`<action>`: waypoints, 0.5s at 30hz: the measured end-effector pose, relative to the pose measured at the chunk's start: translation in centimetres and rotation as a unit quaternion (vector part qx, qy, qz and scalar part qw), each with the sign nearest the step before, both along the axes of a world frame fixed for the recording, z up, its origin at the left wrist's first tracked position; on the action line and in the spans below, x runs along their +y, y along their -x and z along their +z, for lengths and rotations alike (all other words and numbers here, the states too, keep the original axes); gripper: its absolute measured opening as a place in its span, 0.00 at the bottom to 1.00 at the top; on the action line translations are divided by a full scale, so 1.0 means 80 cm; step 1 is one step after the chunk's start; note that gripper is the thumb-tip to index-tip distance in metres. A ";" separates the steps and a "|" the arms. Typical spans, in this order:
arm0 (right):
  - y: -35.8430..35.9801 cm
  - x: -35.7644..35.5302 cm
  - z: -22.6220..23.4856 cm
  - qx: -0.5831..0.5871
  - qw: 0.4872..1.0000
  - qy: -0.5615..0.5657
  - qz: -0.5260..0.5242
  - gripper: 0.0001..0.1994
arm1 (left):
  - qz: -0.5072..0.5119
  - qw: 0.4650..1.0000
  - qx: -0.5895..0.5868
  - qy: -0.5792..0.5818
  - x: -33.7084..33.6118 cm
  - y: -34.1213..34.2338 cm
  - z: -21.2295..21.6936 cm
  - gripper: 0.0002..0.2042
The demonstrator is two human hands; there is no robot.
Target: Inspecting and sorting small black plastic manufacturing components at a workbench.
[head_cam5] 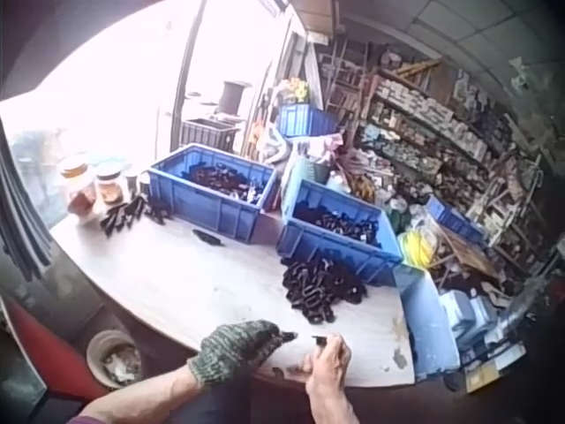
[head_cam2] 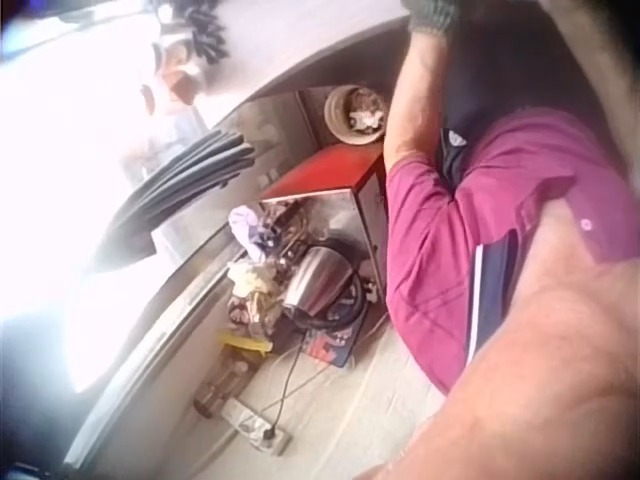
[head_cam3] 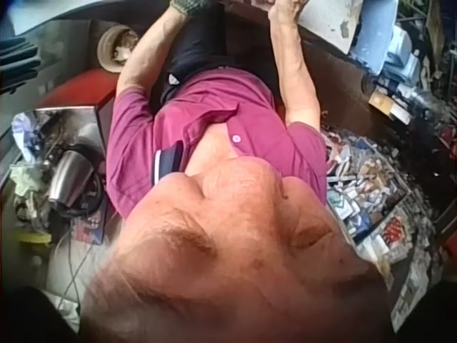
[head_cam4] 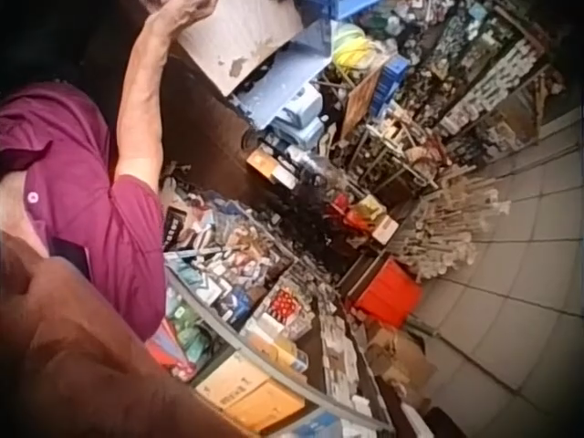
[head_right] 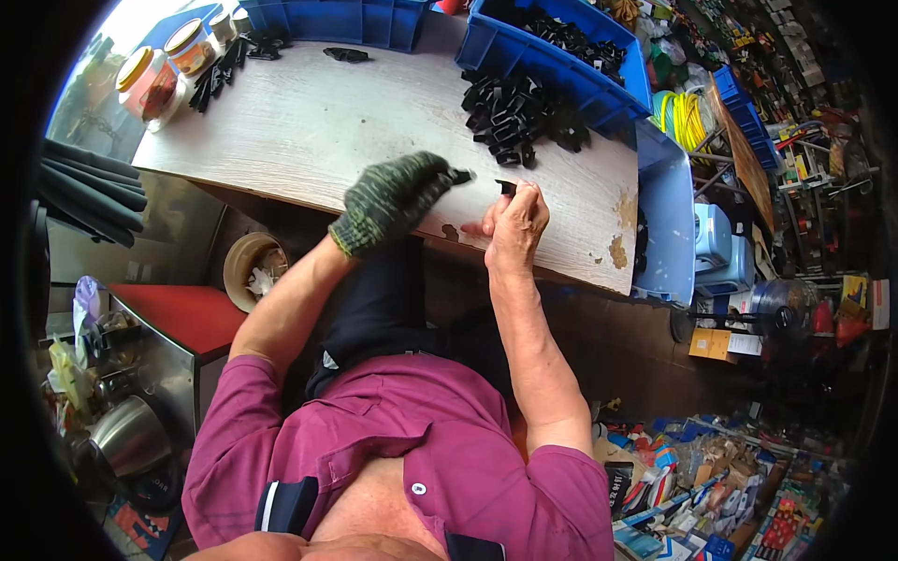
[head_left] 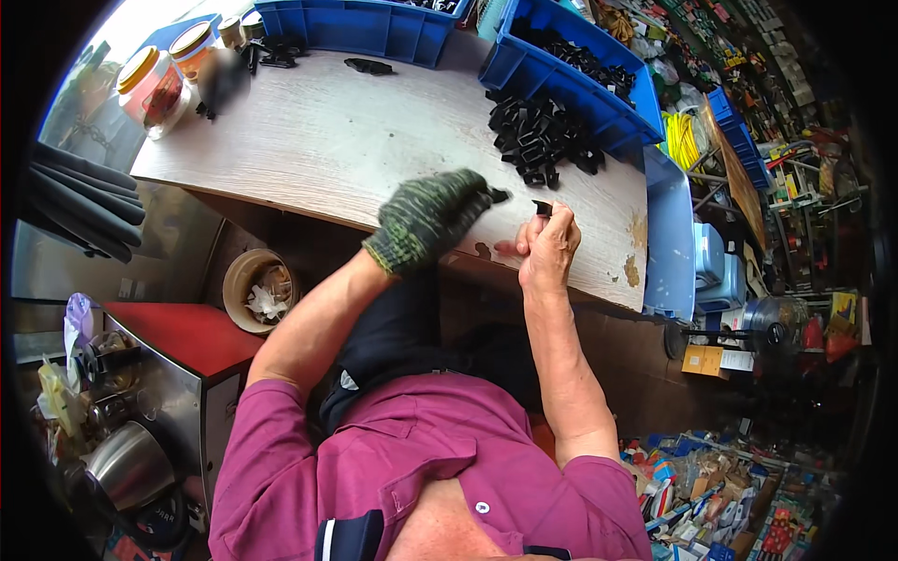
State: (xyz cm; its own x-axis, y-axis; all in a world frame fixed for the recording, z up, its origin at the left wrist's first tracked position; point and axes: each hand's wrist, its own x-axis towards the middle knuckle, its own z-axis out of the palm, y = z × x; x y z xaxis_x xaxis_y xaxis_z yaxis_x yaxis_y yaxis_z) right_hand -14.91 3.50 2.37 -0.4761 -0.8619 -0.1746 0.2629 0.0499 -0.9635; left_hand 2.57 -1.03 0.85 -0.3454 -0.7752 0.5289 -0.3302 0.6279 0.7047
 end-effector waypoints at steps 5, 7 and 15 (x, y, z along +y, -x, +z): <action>-0.016 0.003 0.016 0.015 0.996 -0.034 -0.076 0.17 | -0.059 0.998 0.010 -0.036 0.021 0.038 -0.006 0.11; -0.001 0.006 0.004 0.016 0.999 -0.011 -0.032 0.12 | -0.061 0.997 0.026 -0.046 0.018 0.042 -0.009 0.11; -0.010 0.008 0.003 0.050 0.998 0.020 -0.043 0.13 | 0.017 0.994 0.085 -0.070 0.022 0.068 -0.018 0.10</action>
State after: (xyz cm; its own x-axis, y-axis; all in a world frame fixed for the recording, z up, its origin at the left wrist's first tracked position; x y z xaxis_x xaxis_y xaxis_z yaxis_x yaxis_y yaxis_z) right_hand -14.09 4.17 2.60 -0.5616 -0.8226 -0.0892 0.1672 -0.0072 -0.9859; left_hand -2.85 0.77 -0.56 -0.2328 -0.8553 0.4629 -0.2178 0.5097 0.8323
